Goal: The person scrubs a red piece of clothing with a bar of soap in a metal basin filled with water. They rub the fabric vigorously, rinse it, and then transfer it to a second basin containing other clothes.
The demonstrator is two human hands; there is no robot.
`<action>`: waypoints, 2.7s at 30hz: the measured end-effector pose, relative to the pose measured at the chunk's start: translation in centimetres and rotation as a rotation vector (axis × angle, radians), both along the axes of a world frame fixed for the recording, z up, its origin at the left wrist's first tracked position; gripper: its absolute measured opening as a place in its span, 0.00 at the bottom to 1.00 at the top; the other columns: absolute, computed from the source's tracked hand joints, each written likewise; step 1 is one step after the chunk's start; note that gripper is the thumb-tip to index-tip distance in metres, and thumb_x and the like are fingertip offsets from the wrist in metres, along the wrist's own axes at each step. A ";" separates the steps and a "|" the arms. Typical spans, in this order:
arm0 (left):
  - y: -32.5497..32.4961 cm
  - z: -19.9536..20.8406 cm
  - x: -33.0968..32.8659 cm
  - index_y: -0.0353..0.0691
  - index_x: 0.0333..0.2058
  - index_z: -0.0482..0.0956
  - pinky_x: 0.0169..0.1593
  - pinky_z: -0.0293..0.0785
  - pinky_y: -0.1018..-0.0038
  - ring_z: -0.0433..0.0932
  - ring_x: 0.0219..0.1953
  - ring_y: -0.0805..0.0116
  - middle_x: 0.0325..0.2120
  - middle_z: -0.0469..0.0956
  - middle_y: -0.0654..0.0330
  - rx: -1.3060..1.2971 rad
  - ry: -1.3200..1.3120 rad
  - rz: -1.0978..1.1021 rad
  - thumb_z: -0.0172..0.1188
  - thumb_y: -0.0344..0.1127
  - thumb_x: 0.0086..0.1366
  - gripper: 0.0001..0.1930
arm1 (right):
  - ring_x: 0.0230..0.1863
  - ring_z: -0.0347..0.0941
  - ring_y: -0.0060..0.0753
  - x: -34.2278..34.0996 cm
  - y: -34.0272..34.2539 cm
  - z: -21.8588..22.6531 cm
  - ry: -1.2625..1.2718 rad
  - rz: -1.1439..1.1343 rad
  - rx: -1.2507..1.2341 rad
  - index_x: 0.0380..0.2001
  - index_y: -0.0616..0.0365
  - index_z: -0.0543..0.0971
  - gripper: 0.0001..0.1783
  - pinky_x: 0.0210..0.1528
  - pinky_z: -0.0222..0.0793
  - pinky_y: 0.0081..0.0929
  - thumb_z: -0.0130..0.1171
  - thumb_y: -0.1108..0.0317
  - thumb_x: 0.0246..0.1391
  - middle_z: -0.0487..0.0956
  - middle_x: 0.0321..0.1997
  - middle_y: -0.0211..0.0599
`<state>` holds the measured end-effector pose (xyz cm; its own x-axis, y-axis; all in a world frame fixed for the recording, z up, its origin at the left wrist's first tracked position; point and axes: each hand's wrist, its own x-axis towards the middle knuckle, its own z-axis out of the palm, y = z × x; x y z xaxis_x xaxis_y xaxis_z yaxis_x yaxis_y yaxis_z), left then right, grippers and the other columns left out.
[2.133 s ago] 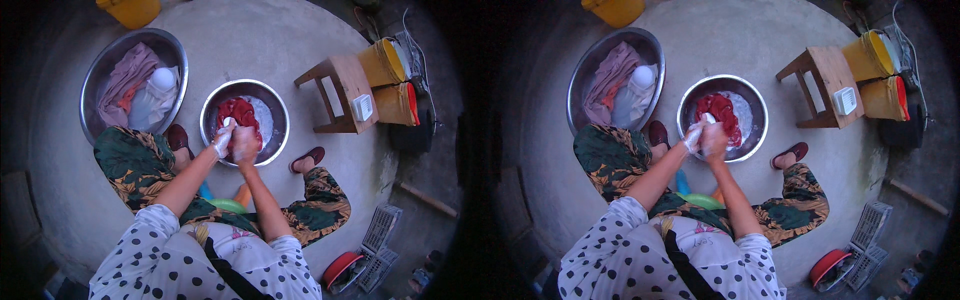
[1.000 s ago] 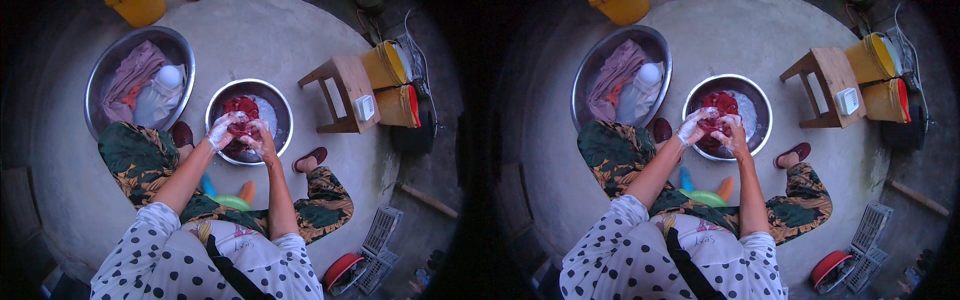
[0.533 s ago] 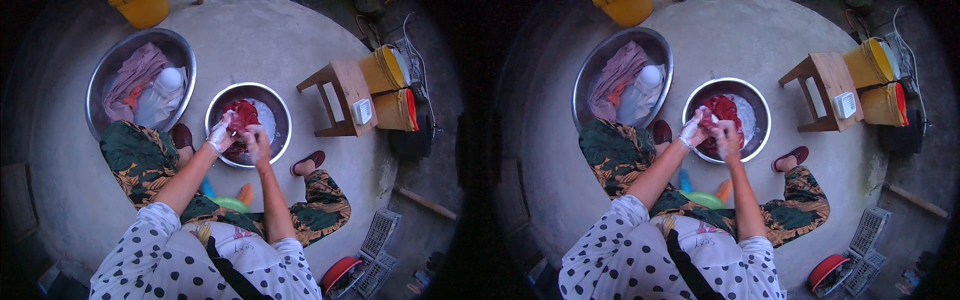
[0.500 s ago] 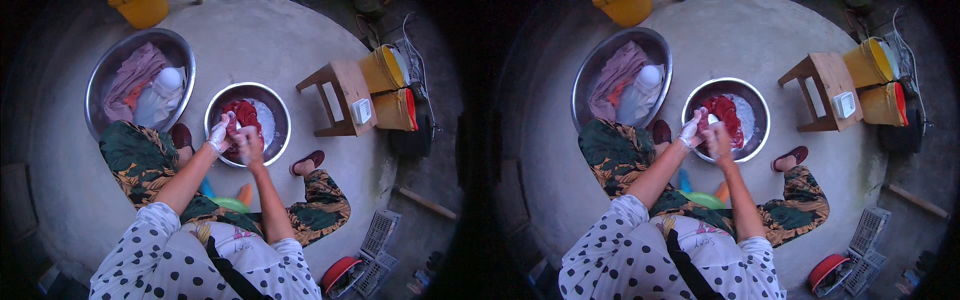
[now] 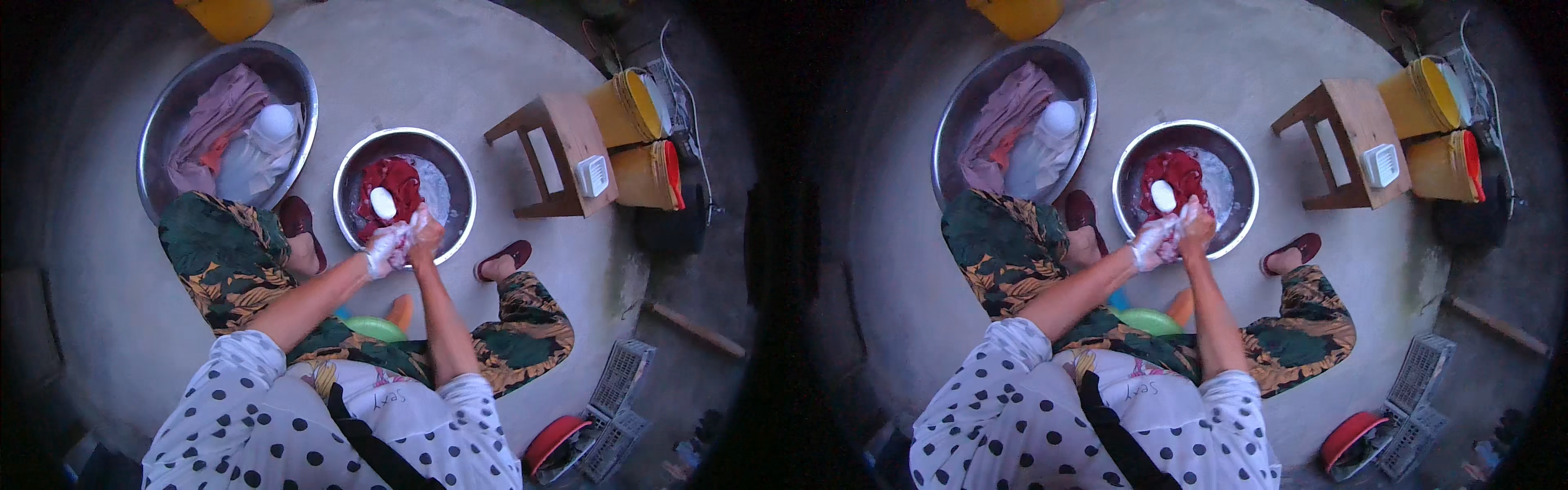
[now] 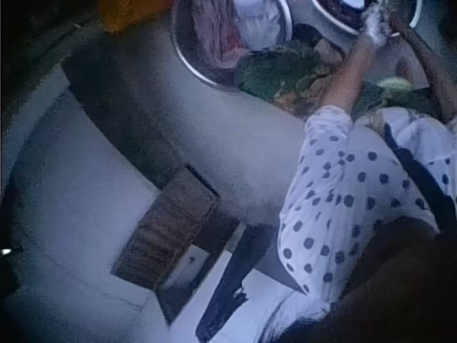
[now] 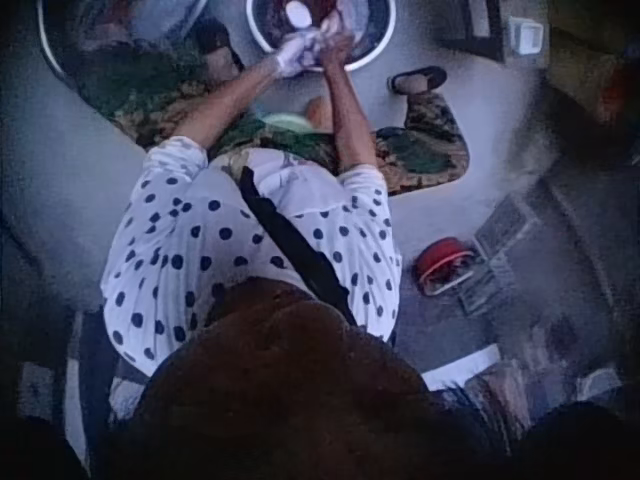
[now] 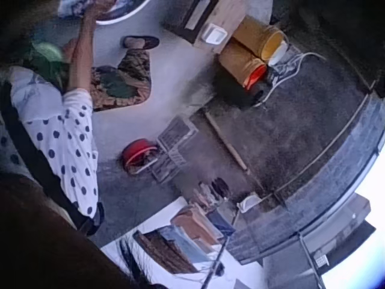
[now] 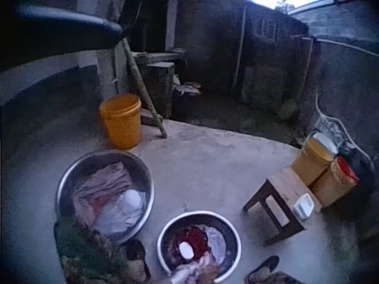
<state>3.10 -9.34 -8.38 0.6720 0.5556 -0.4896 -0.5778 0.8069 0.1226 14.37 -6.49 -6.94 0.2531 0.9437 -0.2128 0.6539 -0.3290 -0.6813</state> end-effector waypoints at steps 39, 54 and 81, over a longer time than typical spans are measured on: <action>5.5 4.5 -2.4 0.37 0.38 0.72 0.43 0.64 0.78 0.69 0.36 0.74 0.32 0.72 0.62 1.083 0.641 -0.040 0.45 0.48 0.61 0.19 | 0.17 0.54 0.16 3.2 1.5 1.9 0.518 -0.002 0.205 0.10 0.60 0.69 0.23 0.17 0.50 0.23 0.52 0.56 0.50 0.62 0.13 0.21; 7.3 7.4 -5.9 0.36 0.24 0.71 0.33 0.68 0.78 0.70 0.28 0.76 0.24 0.72 0.63 1.174 0.940 -0.222 0.61 0.32 0.48 0.08 | 0.31 0.66 0.45 6.4 2.1 4.2 0.033 0.688 0.166 0.23 0.59 0.74 0.25 0.35 0.61 0.37 0.50 0.44 0.43 0.71 0.28 0.41; 0.8 -4.0 -0.5 0.46 0.37 0.69 0.31 0.71 0.70 0.73 0.28 0.67 0.26 0.73 0.62 -0.097 0.142 0.189 0.47 0.43 0.59 0.11 | 0.11 0.60 0.29 -3.8 -1.7 -6.2 0.203 -0.142 0.396 0.11 0.62 0.70 0.25 0.15 0.54 0.35 0.41 0.58 0.55 0.66 0.08 0.39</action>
<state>2.63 -8.54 -12.38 0.4812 0.6108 -0.6288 -0.7023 0.6979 0.1405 10.59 -8.17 -13.13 0.3764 0.9213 0.0978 0.4613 -0.0948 -0.8821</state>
